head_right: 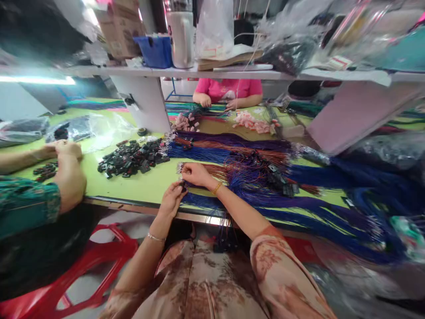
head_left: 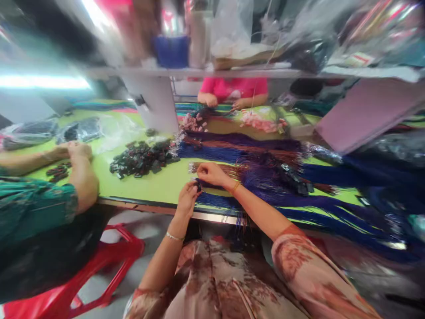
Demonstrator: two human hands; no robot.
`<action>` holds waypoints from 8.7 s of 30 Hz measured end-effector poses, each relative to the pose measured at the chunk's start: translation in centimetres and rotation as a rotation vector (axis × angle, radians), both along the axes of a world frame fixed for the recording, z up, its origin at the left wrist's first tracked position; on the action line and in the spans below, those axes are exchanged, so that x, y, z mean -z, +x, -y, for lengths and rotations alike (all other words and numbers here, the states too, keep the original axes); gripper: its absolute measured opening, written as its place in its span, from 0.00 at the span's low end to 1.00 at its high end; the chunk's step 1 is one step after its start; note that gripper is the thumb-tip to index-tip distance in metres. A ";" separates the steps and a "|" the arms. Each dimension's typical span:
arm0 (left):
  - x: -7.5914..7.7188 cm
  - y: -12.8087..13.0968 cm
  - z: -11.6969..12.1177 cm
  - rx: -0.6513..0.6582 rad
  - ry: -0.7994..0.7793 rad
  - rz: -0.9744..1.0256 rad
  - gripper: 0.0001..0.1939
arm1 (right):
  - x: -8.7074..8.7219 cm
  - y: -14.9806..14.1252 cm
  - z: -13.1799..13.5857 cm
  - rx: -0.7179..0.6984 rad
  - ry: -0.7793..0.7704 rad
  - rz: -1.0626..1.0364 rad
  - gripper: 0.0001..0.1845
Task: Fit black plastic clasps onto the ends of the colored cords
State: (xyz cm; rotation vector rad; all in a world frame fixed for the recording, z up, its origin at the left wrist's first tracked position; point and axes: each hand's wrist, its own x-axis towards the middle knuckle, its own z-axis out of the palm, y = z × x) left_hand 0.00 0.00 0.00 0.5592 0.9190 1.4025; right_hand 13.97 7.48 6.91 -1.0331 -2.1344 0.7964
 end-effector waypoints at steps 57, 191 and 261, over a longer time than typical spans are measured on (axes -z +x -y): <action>-0.7 0.2 0.2 -0.010 -0.054 -0.059 0.16 | -2.5 14.3 2.9 0.923 0.300 0.057 0.16; -1.9 -1.6 1.6 0.079 -0.017 -0.069 0.18 | 1.9 3.0 1.8 0.113 0.024 0.622 0.09; -0.3 -1.3 1.7 0.066 0.030 -0.069 0.20 | 2.1 -0.1 -0.3 0.032 -0.021 0.115 0.04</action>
